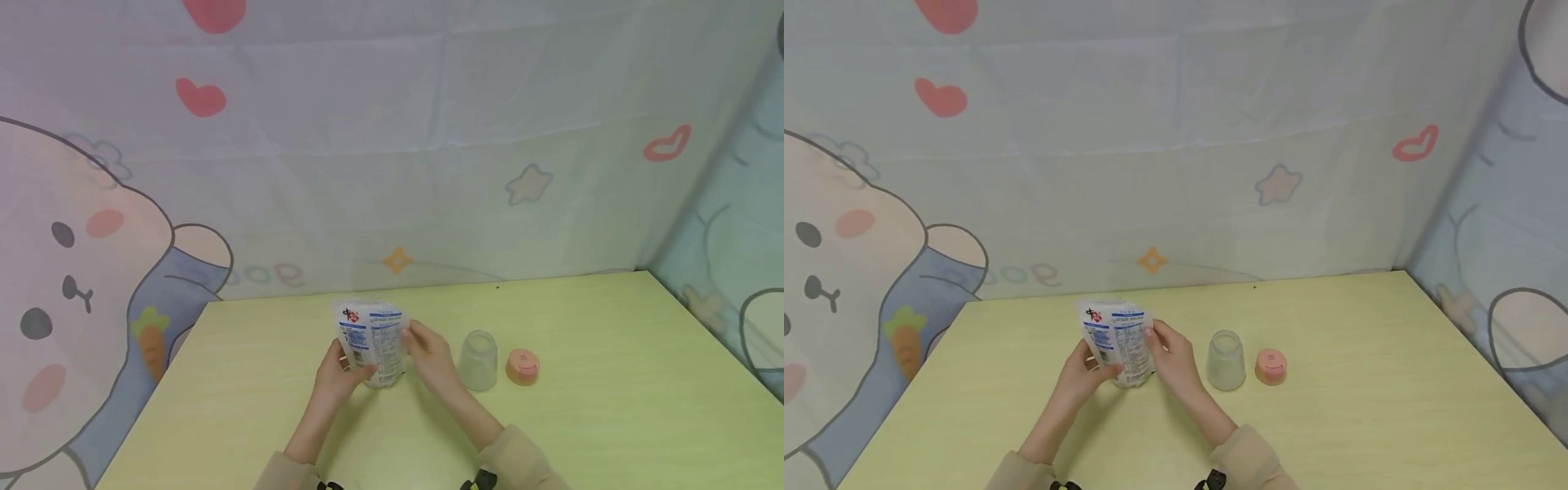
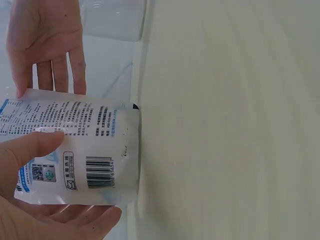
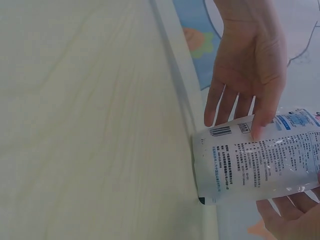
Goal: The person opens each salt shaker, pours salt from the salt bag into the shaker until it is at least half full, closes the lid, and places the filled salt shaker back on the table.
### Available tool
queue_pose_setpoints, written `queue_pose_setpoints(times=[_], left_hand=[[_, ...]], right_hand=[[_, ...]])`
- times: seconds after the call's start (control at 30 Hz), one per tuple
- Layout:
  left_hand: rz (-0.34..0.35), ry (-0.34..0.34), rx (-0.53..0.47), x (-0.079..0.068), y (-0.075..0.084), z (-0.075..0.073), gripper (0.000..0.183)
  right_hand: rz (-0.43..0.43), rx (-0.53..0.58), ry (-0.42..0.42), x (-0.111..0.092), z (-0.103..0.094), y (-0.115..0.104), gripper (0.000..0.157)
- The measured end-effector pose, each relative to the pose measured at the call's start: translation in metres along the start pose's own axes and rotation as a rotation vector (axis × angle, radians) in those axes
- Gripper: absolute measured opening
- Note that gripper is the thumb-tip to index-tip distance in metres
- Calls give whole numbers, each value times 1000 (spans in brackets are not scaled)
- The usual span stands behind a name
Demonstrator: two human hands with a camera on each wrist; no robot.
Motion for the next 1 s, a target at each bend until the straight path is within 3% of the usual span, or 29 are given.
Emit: queue_pose_setpoints(times=[0.2,0.5,0.8,1.0], left_hand=[[-61,-40,-55,3,-9,6,61],[-48,-86,-27,5,-9,11,68],[-20,-63,-124,6,-6,15,75],[1,-34,-101,5,-4,18,80]], right_hand=[[6,-1,6,0,2,2,32],[4,-10,33,1,0,5,31],[-8,-1,24,2,2,1,31],[-2,-23,32,2,0,1,31]])
Point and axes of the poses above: each hand's wrist, its own x-axis towards the middle knuckle, its own z-axis out of the palm, y = z × x, the point moved 10 cm from there along x, towards the middle knuckle, and after that the axes turned 2 degrees about -z, right-handed, at the moved point
